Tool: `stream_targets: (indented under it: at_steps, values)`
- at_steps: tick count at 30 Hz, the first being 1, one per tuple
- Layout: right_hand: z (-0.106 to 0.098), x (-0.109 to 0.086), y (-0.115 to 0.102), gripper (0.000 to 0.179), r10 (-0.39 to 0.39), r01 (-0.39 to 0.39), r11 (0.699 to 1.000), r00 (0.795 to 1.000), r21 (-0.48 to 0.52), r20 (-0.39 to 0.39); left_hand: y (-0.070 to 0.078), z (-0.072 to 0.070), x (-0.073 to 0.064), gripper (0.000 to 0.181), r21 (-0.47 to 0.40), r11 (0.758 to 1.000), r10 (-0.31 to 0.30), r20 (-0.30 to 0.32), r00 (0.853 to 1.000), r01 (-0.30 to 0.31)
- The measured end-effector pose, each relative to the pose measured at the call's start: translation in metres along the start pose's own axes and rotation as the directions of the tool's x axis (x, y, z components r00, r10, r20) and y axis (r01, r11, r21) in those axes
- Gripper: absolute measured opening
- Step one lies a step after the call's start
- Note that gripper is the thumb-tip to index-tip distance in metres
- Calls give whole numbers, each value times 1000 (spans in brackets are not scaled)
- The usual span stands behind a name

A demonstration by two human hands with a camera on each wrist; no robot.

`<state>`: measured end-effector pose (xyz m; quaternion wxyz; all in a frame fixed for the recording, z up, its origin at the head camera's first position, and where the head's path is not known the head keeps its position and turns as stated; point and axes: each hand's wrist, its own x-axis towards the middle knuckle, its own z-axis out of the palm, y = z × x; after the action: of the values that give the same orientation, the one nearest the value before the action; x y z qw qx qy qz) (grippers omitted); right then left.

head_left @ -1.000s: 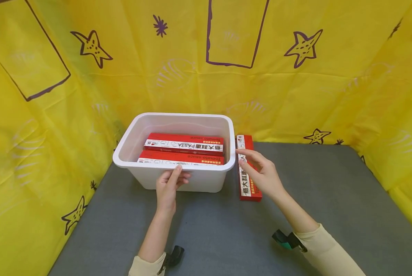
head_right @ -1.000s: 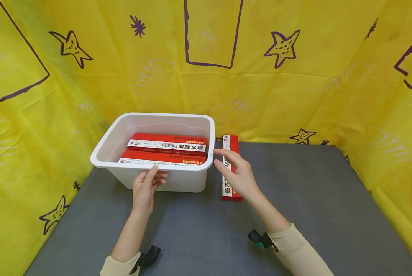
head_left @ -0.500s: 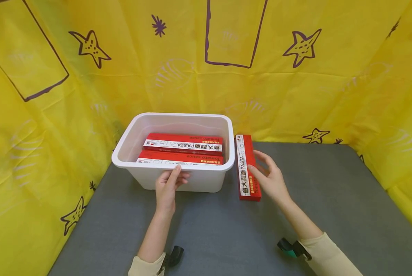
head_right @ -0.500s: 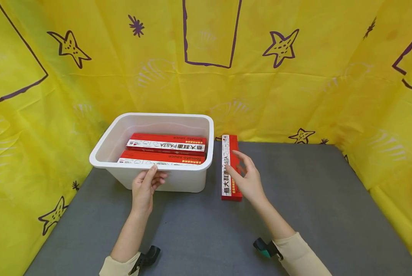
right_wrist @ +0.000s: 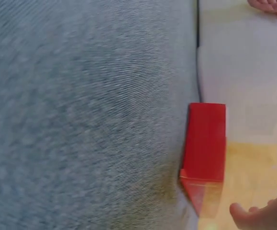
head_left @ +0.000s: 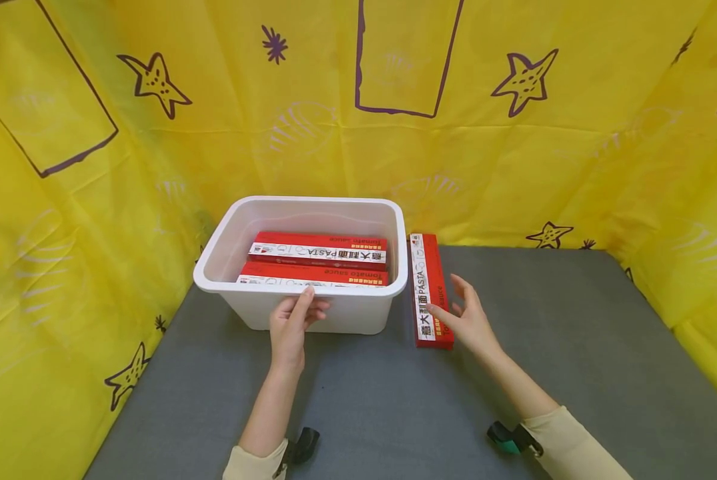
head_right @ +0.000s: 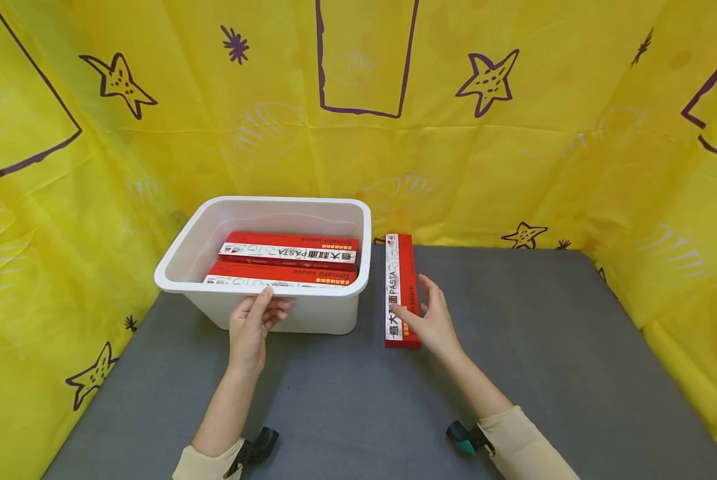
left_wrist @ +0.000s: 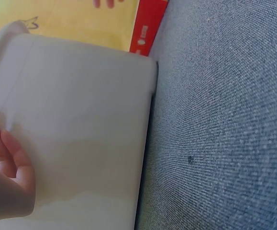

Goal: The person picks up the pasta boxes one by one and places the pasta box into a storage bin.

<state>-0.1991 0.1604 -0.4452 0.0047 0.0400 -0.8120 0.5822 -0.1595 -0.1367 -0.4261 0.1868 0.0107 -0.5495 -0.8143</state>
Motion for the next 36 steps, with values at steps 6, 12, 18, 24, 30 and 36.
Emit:
stream_targets:
  at_steps: [6,12,18,24,30,36]
  values:
    - [1,1,10,93,52,-49,997,998,-56,37,0,0,0,16,5,1000,-4,-5,1000,4]
    - [3,3,20,100,93,-85,992,992,-96,82,0,0,0,16,9,1000,1,0,1000,-1]
    - [5,2,26,106,117,-101,984,987,-146,107,0,0,0,15,8,1000,5,3,1000,-5]
    - [7,0,27,111,144,-116,973,981,-198,133,0,-1,-1,15,14,1000,2,0,1000,-2]
    - [8,-1,31,117,153,-119,968,978,-219,142,1,0,-1,15,12,1000,-4,1,1000,4]
    - [10,0,35,118,118,-76,954,985,-291,129,1,0,-1,15,20,1000,-6,-5,1000,6]
